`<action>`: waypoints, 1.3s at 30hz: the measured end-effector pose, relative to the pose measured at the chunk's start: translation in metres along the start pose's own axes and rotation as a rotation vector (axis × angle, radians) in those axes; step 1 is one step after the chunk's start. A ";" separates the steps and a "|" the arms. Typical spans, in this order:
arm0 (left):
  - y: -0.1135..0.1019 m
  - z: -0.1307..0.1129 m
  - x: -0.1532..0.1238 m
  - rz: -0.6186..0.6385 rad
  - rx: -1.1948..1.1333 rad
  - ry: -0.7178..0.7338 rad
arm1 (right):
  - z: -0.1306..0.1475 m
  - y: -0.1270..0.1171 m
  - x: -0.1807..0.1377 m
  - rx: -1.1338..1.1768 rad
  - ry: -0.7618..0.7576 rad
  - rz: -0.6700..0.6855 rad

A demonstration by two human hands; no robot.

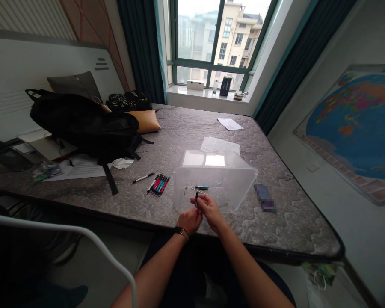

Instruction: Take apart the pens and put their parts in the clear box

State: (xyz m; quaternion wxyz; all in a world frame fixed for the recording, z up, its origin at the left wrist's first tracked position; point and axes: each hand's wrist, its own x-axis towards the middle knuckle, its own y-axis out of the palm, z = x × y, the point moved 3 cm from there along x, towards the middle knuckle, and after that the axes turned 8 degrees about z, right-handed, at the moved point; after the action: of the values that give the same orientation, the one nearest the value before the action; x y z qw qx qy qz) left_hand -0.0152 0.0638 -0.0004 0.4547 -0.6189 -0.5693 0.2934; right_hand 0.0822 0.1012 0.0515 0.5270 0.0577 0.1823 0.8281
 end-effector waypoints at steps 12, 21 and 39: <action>0.003 0.002 0.000 0.010 0.007 0.009 | 0.006 0.001 0.004 -0.024 0.026 0.011; 0.004 0.002 0.000 -0.013 0.024 0.013 | 0.013 0.002 0.005 0.000 0.010 -0.008; 0.007 0.002 0.001 -0.025 0.029 0.018 | 0.012 0.002 0.006 -0.035 -0.003 -0.006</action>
State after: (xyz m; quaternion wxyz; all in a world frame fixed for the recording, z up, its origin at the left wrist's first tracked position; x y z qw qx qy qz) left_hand -0.0136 0.0653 -0.0069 0.4726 -0.6076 -0.5685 0.2903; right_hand 0.0810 0.1091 0.0631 0.5306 0.0490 0.1672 0.8295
